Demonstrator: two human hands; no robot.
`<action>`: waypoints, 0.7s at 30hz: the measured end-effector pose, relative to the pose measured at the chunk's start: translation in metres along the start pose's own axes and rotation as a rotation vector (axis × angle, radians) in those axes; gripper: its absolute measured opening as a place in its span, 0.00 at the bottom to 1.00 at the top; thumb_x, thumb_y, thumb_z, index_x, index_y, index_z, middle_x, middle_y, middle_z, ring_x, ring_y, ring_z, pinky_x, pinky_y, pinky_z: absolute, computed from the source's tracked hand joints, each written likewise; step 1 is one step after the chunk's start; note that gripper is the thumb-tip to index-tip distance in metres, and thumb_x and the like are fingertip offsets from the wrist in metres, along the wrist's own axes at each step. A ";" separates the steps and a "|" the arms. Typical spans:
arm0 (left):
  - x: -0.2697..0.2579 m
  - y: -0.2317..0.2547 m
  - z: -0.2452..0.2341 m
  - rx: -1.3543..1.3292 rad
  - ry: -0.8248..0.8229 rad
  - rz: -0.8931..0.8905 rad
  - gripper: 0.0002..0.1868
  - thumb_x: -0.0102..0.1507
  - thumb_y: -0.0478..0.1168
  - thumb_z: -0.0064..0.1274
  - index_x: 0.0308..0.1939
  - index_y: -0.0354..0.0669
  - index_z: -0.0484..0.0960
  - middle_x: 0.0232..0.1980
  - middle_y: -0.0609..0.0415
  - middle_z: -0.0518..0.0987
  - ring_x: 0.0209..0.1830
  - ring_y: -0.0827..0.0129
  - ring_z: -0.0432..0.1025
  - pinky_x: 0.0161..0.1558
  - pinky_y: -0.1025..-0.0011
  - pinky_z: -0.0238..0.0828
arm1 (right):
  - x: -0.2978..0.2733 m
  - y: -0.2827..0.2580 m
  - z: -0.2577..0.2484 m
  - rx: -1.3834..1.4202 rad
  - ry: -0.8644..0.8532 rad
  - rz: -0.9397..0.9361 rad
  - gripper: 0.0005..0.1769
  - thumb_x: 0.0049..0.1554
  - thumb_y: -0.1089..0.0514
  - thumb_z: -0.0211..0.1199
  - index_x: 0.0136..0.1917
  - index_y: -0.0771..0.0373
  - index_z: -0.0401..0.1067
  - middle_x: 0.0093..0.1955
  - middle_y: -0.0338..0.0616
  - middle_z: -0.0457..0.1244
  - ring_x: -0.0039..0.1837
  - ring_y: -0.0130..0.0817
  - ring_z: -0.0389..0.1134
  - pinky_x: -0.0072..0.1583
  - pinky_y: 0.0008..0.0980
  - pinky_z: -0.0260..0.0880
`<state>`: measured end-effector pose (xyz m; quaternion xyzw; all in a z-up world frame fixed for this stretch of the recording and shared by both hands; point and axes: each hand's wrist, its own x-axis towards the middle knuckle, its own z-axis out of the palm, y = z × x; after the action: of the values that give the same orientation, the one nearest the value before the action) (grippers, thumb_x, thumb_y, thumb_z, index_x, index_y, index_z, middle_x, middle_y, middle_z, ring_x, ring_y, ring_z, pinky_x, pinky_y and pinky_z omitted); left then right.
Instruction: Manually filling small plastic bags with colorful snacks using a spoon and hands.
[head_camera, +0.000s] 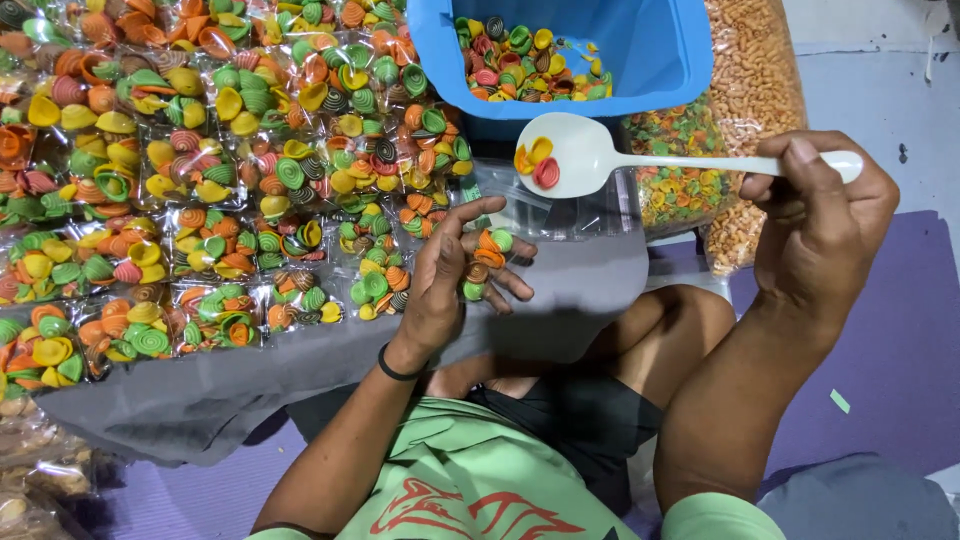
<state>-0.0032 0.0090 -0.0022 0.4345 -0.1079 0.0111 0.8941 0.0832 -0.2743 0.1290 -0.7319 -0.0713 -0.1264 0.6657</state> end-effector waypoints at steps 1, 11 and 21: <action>0.000 0.000 0.000 0.000 0.000 -0.001 0.48 0.67 0.71 0.38 0.74 0.32 0.57 0.49 0.42 0.83 0.34 0.62 0.82 0.26 0.77 0.79 | -0.002 0.000 0.000 0.000 0.001 0.001 0.06 0.69 0.60 0.60 0.56 0.63 0.73 0.52 0.41 0.70 0.42 0.19 0.73 0.45 0.10 0.74; 0.000 -0.004 -0.001 0.037 0.000 -0.024 0.47 0.67 0.69 0.40 0.74 0.33 0.57 0.54 0.38 0.82 0.37 0.61 0.82 0.31 0.75 0.80 | -0.011 -0.001 -0.013 -0.222 -0.268 -0.142 0.12 0.75 0.58 0.57 0.63 0.70 0.70 0.54 0.48 0.65 0.52 0.30 0.70 0.58 0.23 0.74; -0.006 0.022 0.030 0.585 0.028 0.250 0.11 0.62 0.33 0.57 0.49 0.38 0.83 0.58 0.48 0.82 0.56 0.63 0.77 0.58 0.68 0.75 | 0.007 0.007 0.002 -0.276 -0.007 -0.293 0.09 0.80 0.57 0.56 0.64 0.65 0.70 0.48 0.44 0.65 0.51 0.27 0.69 0.52 0.22 0.68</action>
<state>-0.0173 -0.0003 0.0317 0.6563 -0.1405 0.1575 0.7244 0.0917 -0.2729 0.1245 -0.7985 -0.1615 -0.2278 0.5334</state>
